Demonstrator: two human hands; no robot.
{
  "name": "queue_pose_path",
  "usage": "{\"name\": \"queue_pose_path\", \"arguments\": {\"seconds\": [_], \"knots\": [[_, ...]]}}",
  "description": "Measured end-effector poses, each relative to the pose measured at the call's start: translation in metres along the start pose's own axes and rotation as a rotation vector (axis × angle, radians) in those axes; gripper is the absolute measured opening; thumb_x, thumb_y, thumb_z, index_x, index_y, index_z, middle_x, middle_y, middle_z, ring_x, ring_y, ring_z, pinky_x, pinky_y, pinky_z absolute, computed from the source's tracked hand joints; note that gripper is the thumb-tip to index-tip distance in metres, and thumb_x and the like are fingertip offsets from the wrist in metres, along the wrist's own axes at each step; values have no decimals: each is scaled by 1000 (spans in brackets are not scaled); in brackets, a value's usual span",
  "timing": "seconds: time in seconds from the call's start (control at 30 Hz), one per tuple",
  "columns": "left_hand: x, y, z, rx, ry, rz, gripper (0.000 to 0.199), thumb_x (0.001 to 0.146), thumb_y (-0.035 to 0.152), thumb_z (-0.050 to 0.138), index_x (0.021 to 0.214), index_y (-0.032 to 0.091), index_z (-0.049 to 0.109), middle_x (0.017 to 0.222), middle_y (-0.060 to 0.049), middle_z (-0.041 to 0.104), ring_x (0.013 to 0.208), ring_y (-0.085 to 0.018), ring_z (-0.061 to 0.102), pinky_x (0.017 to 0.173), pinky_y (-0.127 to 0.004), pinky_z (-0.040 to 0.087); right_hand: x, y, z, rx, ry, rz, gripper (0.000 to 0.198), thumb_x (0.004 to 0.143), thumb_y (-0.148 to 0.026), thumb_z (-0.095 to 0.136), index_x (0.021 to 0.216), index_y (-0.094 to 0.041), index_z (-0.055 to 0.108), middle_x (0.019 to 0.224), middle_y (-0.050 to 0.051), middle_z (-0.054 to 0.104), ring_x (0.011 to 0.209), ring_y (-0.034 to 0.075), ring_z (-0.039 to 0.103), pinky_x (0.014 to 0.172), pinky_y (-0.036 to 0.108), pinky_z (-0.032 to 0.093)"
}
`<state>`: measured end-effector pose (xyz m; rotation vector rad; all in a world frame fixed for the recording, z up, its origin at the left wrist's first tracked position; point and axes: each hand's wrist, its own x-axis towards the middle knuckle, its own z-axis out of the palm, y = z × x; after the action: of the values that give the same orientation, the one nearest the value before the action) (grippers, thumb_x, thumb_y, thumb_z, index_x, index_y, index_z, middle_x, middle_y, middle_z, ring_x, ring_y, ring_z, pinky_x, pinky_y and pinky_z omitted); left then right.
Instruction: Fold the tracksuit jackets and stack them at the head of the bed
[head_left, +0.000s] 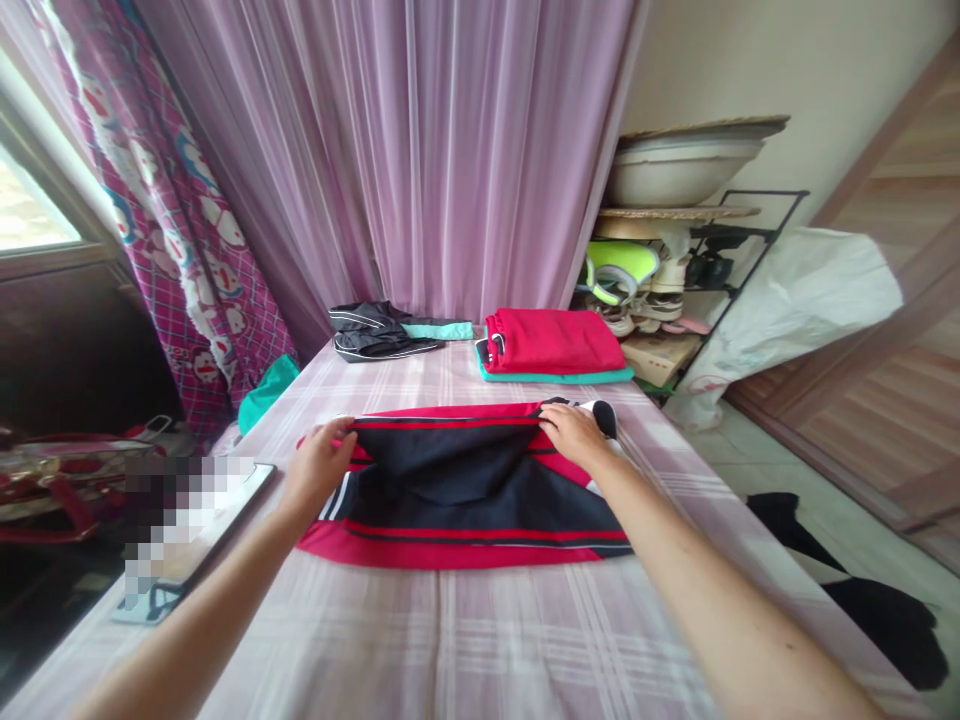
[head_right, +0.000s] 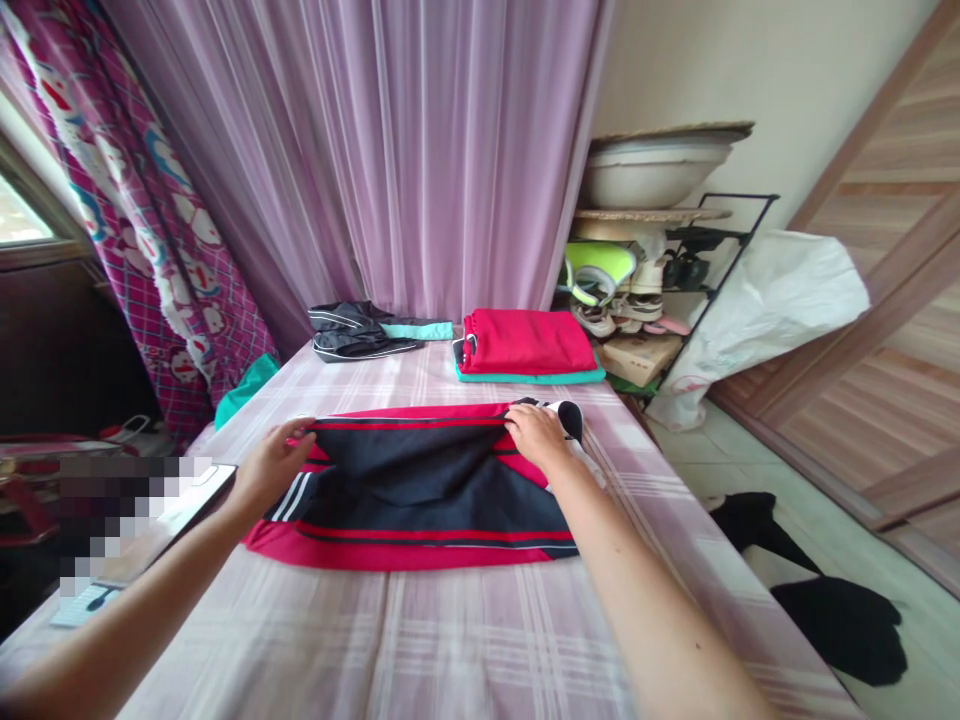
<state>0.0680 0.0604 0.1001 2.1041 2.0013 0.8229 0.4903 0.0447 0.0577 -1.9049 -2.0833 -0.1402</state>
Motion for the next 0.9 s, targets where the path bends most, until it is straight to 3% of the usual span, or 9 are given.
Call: {"name": "queue_pose_path", "arguments": {"seconds": [0.17,0.23,0.3,0.37,0.43,0.57,0.63,0.73,0.9], "knots": [[48,1,-7,317,-137,232,46,82,48,55,121,26,65,134,-11,56,114,-29,59,99,-42,44,8,12,-10,46,-48,17,30,89,-17,49,108,-26,69,117,2,71,108,19,65,97,33,46],[61,5,-9,283,-234,326,38,79,49,59,107,26,70,137,-9,56,122,-31,54,105,-44,40,7,15,-13,55,-64,23,30,89,-18,49,109,-26,69,117,2,72,109,20,65,98,34,45],[67,7,-17,162,-324,365,34,78,52,59,97,26,71,124,-7,65,119,-29,56,103,-40,41,6,20,-17,79,-81,36,31,89,-20,48,111,-26,68,117,3,72,110,21,64,98,35,45],[67,7,-32,17,-412,307,36,75,57,60,92,27,70,98,-4,72,101,-26,63,91,-34,48,6,28,-24,131,-96,45,31,89,-23,47,111,-26,68,114,3,73,107,21,65,95,34,47],[66,6,-50,-128,-490,199,39,69,63,64,84,27,69,78,0,70,83,-23,63,77,-29,50,9,40,-33,199,-114,24,29,88,-27,47,106,-24,69,108,4,74,102,21,66,90,32,48],[74,1,-69,-265,-556,61,41,55,61,76,76,27,69,69,2,67,73,-20,62,66,-25,49,23,64,-48,297,-218,-49,28,87,-39,48,84,-21,68,87,5,73,81,21,65,75,30,50],[85,-2,-61,-135,-552,103,38,59,59,74,81,28,71,74,1,69,76,-21,63,68,-26,48,35,69,-47,325,-280,-37,32,86,-45,47,78,-21,66,80,3,71,74,20,63,68,28,49],[101,-10,-32,183,-514,198,32,67,51,69,88,27,72,84,-4,73,85,-26,66,77,-30,48,50,67,-32,284,-314,25,29,84,-45,51,77,-21,66,81,3,72,75,19,63,69,28,47],[107,-22,14,387,-528,186,35,81,43,57,109,28,70,102,-9,74,97,-29,66,86,-35,47,54,47,0,-99,-133,168,21,85,-38,55,85,-24,70,85,5,74,90,24,63,85,38,41]]}}
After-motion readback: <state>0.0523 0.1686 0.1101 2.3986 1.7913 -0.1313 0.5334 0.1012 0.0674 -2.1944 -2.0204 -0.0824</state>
